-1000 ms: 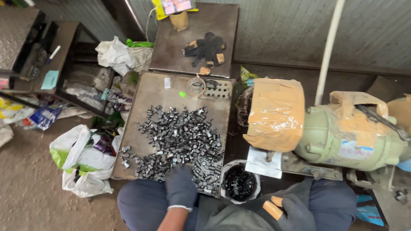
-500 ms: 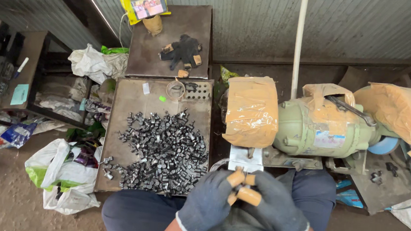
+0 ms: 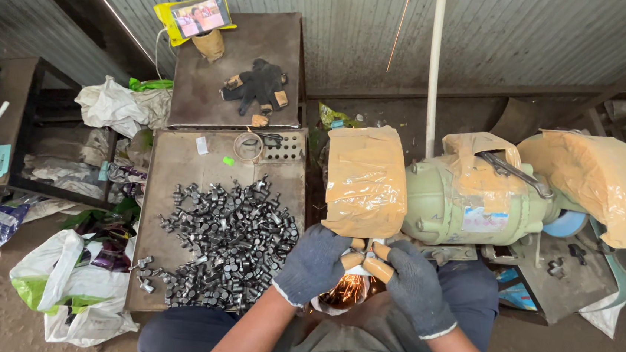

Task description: The person sits at a bench grinder and grinds small metal workpieces one at a time, holding each piece against the spinning wheel with both gloved hands until sparks fly, then places the ground piece on a tray with a large pile of similar pieces and picks up the next one.

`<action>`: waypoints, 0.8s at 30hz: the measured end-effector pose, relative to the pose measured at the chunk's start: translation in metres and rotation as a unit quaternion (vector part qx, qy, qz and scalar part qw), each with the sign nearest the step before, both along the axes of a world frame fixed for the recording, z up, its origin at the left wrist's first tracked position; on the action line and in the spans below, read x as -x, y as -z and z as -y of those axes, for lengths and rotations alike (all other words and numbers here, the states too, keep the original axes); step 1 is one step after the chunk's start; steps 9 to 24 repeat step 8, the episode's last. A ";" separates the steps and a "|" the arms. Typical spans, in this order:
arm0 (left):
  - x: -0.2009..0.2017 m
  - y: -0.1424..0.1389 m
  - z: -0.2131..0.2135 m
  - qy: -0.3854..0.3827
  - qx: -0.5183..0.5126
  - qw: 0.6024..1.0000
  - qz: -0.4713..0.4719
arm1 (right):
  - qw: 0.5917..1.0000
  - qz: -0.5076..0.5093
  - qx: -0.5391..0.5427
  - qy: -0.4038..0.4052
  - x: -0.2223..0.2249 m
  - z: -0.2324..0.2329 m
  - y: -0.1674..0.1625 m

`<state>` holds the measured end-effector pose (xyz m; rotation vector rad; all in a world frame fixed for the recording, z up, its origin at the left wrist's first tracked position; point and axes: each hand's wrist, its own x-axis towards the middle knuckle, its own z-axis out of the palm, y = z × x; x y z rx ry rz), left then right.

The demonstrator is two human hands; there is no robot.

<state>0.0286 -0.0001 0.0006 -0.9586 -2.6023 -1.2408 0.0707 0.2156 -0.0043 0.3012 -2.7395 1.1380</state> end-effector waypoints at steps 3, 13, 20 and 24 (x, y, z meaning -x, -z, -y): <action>-0.002 0.006 0.000 0.002 0.013 1.000 -0.024 | 0.999 -0.008 0.015 -0.041 0.004 -0.007 -0.003; -0.011 0.010 0.007 -0.001 -0.013 1.000 -0.017 | 0.998 0.057 0.019 -0.023 0.012 -0.002 0.002; -0.011 0.010 0.007 -0.001 -0.013 1.000 -0.017 | 0.998 0.057 0.019 -0.023 0.012 -0.002 0.002; -0.011 0.010 0.007 -0.001 -0.013 1.000 -0.017 | 0.998 0.057 0.019 -0.023 0.012 -0.002 0.002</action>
